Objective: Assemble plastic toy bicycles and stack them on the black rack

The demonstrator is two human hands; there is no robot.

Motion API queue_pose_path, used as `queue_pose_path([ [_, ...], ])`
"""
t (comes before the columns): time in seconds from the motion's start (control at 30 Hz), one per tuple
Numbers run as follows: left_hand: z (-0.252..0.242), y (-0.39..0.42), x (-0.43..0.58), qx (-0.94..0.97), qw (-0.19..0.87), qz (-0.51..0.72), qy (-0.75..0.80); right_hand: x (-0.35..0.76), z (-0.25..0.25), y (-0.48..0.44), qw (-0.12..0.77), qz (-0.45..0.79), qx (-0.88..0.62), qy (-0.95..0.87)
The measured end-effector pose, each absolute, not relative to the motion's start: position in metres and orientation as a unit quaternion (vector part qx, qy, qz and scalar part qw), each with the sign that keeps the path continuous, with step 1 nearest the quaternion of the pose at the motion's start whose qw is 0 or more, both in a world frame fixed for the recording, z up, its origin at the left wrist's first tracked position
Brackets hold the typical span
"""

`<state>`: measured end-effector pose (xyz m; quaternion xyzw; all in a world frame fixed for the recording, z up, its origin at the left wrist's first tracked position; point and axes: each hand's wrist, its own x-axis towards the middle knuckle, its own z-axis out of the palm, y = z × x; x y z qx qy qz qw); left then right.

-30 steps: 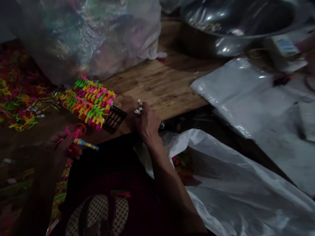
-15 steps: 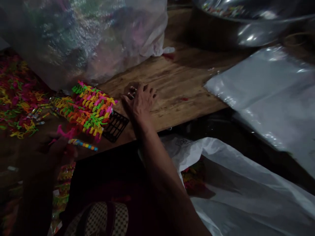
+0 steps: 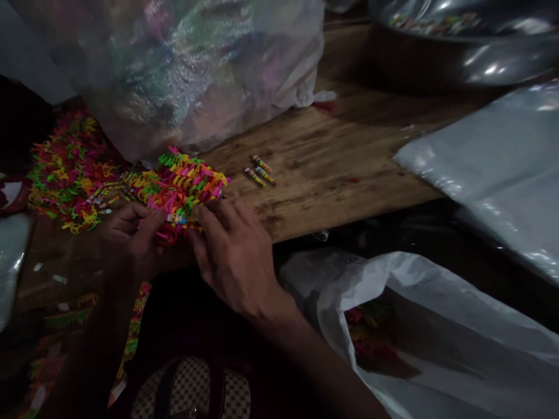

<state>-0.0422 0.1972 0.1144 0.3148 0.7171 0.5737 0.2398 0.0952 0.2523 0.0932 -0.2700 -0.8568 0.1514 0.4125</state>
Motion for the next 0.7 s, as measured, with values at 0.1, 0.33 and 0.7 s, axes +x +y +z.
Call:
queue_pose_path([
  [0.1,0.115,0.196,-0.035,0.365,0.224,0.568,0.703,0.088,0.072,0.255,0.385,0.131,-0.267,-0.873],
  [0.33,0.114,0.192,-0.042,0.437,0.164,0.550,0.693,0.103,0.050,0.263,0.422,0.201,-0.340,-0.816],
  [0.7,0.087,0.227,-0.061,0.741,0.020,0.205,0.639,0.114,0.010,0.284,0.443,0.391,-0.432,-0.681],
])
